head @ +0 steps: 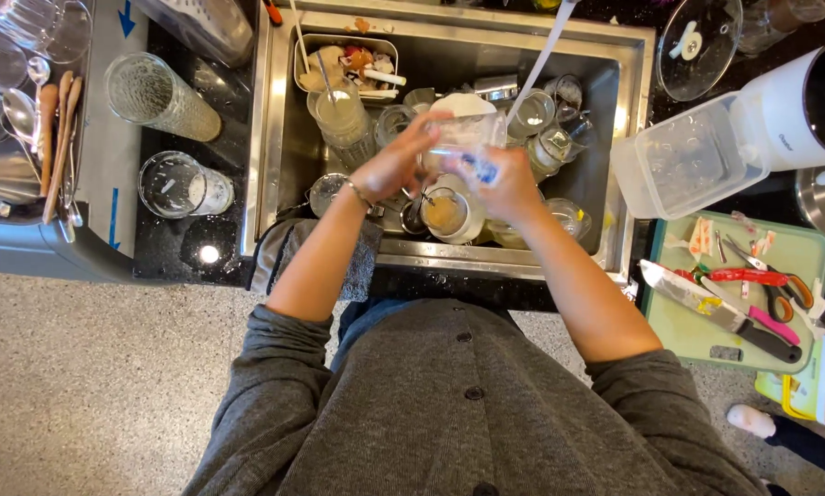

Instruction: Washing and rinsing various glasses and cups in a kitchen sink using soap and water.

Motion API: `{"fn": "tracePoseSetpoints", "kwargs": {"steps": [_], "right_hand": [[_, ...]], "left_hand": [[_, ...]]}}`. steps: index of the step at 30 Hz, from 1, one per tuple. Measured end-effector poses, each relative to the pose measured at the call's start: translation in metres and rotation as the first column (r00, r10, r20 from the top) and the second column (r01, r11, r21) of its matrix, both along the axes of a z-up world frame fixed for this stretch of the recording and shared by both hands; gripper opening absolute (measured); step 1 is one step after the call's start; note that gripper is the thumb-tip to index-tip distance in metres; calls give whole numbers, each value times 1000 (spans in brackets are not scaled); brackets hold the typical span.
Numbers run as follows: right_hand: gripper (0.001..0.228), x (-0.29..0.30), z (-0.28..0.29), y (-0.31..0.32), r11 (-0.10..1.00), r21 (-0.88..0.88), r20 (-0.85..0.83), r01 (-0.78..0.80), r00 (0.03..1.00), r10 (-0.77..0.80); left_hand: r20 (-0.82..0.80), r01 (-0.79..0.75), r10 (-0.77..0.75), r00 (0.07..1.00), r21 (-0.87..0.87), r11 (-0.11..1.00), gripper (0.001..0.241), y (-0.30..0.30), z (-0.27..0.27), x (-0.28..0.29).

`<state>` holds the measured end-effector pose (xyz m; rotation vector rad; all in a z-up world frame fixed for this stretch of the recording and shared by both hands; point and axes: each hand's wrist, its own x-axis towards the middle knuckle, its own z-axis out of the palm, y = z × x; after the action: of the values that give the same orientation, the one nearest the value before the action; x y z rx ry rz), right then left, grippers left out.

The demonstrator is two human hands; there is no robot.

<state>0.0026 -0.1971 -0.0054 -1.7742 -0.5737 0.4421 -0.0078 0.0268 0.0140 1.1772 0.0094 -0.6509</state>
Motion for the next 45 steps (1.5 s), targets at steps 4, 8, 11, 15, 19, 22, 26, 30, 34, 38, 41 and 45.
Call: {"fn": "tracePoseSetpoints", "kwargs": {"steps": [4,8,11,15,19,22,26,30,34,38,41,45], "right_hand": [[27,-9,-7,2,948,-314,500,43,856,127],[33,5,-27,-4,986,-159,469,-40,876,112],[39,3,11,-6,996,-9,165,-91,982,92],[34,-4,39,-5,962,-274,419,14,902,106],[35,-8,5,0,934,-350,599,69,783,167],[43,0,2,-4,974,-222,187,37,982,5],[36,1,26,-12,997,-19,74,-70,995,71],[30,-9,49,-2,963,-270,574,21,806,143],[25,-1,-5,4,909,-398,638,124,750,176],[27,5,-1,-9,987,-157,117,-17,993,35],[27,1,31,-6,992,-115,165,-52,984,70],[28,-5,37,6,896,-443,498,26,838,222]], "left_hand": [[-373,-66,40,927,-56,996,71,-9,-58,15],[315,-233,170,934,173,957,67,-17,-57,7],[641,-225,150,753,36,974,68,-16,-48,-3],[-225,60,-87,970,-123,991,74,-6,-29,10],[-116,-10,-11,993,-177,984,59,-9,-59,17],[330,-184,96,939,249,951,47,-20,-23,3],[300,-22,33,953,-39,999,62,-13,14,-7],[-130,102,-159,979,-368,924,73,2,-64,21],[-175,-80,51,983,-163,983,66,-13,-100,28],[579,-199,137,804,45,979,71,-15,-76,9],[249,-29,40,968,-47,998,65,-2,-46,11],[-65,54,-74,995,-262,964,66,6,-173,35]]}}
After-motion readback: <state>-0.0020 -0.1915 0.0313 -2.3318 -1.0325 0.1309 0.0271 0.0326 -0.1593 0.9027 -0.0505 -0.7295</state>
